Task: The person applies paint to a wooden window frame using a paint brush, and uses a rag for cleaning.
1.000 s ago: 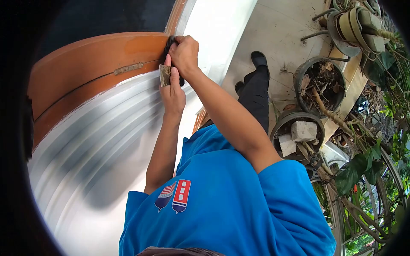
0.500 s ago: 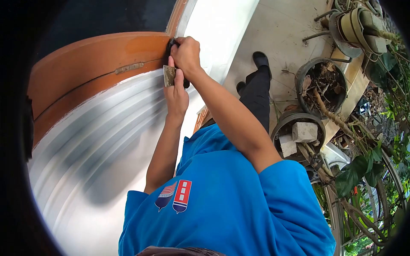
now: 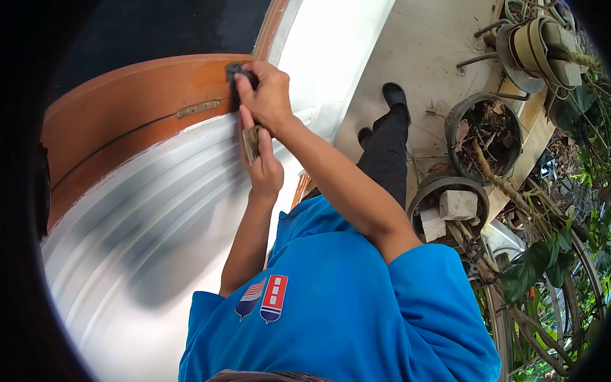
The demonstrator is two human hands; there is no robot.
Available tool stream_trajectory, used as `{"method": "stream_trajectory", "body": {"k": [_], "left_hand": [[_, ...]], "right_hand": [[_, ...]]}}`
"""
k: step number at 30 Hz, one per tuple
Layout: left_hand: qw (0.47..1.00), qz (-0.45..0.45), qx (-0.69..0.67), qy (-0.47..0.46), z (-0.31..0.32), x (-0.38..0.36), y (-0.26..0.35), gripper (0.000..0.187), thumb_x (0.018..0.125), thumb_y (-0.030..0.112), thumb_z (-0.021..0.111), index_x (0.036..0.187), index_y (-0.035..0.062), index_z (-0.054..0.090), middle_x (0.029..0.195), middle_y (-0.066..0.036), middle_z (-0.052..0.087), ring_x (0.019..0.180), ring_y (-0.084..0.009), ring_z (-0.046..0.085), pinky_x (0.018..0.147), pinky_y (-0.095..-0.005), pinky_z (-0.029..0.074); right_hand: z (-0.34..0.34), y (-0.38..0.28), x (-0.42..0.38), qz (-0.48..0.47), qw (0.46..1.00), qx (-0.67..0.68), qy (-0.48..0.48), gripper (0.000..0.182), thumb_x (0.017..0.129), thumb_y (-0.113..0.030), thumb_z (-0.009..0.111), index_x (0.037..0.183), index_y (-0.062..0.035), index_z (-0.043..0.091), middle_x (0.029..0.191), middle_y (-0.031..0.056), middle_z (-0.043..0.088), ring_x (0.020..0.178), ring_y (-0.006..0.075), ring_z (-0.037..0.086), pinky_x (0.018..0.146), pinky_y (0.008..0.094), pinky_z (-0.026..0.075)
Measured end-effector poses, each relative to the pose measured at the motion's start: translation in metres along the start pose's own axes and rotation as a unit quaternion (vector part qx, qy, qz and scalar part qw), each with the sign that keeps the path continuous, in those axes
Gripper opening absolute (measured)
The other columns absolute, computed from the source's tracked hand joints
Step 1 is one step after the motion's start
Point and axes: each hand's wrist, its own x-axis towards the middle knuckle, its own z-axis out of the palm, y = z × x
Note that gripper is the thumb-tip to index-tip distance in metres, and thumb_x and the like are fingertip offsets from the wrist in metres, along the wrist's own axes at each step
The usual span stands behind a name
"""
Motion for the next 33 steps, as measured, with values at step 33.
{"method": "stream_trajectory", "body": {"k": [33], "left_hand": [[0.996, 0.04, 0.055, 0.05, -0.003, 0.002, 0.012, 0.06, 0.109, 0.034, 0.03, 0.151, -0.0083, 0.026, 0.154, -0.034, 0.028, 0.145, -0.0468, 0.026, 0.117, -0.0466, 0.026]], "right_hand": [[0.013, -0.016, 0.006, -0.067, 0.998, -0.004, 0.014, 0.018, 0.091, -0.015, 0.065, 0.094, 0.0021, 0.064, 0.077, 0.0187, 0.069, 0.064, 0.024, 0.065, 0.063, 0.034, 0.052]]}}
